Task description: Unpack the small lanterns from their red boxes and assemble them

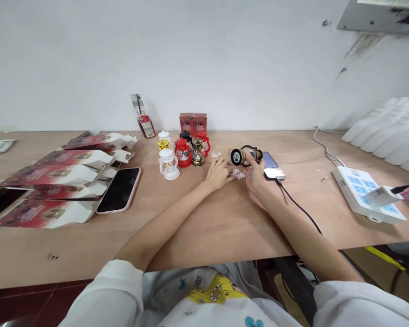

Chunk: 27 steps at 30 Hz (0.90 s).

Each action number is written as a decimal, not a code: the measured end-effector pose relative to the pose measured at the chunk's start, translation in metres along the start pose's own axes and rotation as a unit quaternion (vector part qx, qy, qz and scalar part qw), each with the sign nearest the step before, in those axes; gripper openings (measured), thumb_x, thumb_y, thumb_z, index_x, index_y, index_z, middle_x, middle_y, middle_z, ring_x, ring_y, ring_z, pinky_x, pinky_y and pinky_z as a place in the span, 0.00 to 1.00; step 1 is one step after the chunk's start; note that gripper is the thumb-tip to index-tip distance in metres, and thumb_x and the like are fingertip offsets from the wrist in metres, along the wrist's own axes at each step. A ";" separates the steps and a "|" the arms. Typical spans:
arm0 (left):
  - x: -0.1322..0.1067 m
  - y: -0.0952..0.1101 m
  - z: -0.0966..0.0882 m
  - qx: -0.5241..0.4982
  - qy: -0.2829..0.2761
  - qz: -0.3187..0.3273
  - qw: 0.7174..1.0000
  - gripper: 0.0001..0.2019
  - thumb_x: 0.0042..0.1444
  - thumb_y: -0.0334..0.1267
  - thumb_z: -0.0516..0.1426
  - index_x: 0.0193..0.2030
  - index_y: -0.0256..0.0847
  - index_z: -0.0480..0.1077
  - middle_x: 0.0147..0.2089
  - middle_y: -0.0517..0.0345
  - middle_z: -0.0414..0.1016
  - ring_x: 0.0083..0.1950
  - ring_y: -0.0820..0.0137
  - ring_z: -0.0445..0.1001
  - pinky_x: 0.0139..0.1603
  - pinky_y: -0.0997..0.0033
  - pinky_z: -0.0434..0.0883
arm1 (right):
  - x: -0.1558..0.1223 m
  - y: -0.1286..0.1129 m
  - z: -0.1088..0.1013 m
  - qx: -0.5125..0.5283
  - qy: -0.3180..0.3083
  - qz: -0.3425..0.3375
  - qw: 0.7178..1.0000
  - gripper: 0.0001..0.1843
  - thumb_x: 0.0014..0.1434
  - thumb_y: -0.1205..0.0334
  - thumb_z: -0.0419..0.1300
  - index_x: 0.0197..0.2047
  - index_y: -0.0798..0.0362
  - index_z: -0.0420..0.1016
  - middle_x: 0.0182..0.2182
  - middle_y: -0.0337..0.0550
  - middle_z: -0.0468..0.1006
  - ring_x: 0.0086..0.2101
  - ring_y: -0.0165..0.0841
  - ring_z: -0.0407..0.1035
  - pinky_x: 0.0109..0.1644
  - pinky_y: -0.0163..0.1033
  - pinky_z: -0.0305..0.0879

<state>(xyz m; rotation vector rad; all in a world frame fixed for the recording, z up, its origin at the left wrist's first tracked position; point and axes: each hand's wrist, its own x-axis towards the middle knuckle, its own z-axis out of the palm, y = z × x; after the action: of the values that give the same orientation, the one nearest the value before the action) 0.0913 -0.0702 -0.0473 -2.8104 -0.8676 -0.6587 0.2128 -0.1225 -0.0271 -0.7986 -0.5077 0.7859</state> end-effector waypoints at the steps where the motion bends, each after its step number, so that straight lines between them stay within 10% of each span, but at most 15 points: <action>1: 0.003 0.002 0.001 0.000 -0.007 0.000 1.000 0.17 0.59 0.50 0.52 0.43 0.41 0.74 0.52 0.49 0.70 0.56 0.57 0.62 0.54 0.57 0.57 | 0.000 0.000 0.000 -0.002 -0.003 -0.001 1.000 0.26 0.42 0.58 0.69 0.39 0.46 0.58 0.39 0.34 0.74 0.36 0.29 0.73 0.39 0.41 0.76; 15: -0.007 0.004 -0.001 -0.065 -0.008 -0.243 0.968 0.37 0.52 0.57 0.55 0.58 0.28 0.55 0.63 0.31 0.55 0.64 0.47 0.54 0.61 0.52 0.55 | 0.002 -0.005 -0.001 0.009 0.030 -0.009 0.999 0.25 0.41 0.57 0.69 0.38 0.47 0.59 0.40 0.34 0.72 0.43 0.31 0.70 0.43 0.42 0.75; 27: 0.005 -0.012 0.005 -0.032 -0.036 -0.206 0.977 0.22 0.59 0.46 0.49 0.52 0.28 0.61 0.57 0.33 0.61 0.59 0.51 0.59 0.57 0.53 0.60 | 0.002 -0.004 0.000 0.020 0.024 0.002 1.000 0.26 0.41 0.59 0.69 0.38 0.46 0.58 0.41 0.34 0.71 0.41 0.30 0.71 0.41 0.42 0.76</action>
<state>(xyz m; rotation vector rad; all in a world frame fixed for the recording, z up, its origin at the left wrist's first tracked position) 0.0898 -0.0565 -0.0503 -2.7414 -1.4919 -0.6439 0.2160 -0.1227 -0.0238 -0.7794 -0.4471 0.7765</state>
